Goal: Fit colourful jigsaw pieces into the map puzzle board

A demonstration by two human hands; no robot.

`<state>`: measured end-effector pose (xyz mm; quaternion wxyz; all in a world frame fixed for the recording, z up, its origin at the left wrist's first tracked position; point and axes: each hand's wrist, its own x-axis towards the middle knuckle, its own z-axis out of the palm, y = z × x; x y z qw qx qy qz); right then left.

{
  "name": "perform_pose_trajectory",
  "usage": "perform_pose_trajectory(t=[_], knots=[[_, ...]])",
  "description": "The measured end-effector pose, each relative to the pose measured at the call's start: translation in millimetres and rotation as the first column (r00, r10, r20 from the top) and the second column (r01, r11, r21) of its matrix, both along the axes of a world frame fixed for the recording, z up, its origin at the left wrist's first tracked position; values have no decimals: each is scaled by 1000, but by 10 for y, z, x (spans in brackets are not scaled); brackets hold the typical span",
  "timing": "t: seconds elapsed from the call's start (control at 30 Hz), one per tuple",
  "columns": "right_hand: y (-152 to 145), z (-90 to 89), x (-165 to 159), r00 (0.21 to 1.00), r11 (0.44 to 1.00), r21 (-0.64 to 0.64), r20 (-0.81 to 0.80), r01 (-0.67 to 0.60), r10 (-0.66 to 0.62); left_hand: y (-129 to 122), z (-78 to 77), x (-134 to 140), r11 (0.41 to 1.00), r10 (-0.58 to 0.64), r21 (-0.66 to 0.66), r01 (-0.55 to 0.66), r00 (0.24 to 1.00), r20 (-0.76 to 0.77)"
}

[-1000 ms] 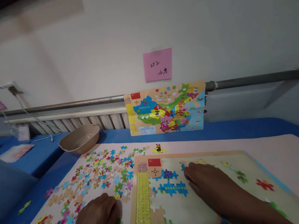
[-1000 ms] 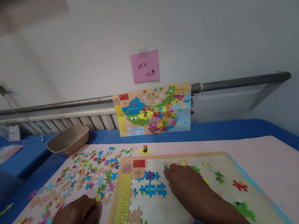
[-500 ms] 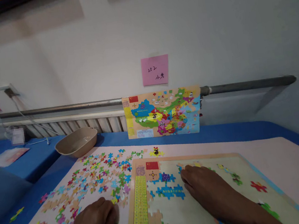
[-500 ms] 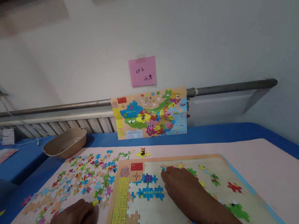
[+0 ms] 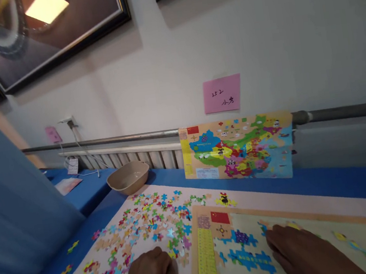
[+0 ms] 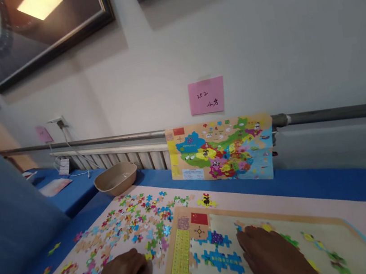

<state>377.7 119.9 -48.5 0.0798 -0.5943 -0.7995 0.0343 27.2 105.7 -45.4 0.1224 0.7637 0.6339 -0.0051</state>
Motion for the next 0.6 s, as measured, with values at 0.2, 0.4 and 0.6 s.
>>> perform_pose_trajectory(t=[0.2, 0.4, 0.6], knots=[[-22, -19, 15, 1000, 1000, 27, -22, -2, 3, 10, -18, -14, 1000, -21, -9, 21, 999, 28], [-17, -46, 25, 1000, 999, 38, -23, 6, -5, -6, 26, 4, 1000, -26, 12, 26, 999, 40], [-14, -7, -14, 1000, 1000, 9, -13, 12, -12, -4, 23, 0, 1000, -16, 10, 16, 999, 33]])
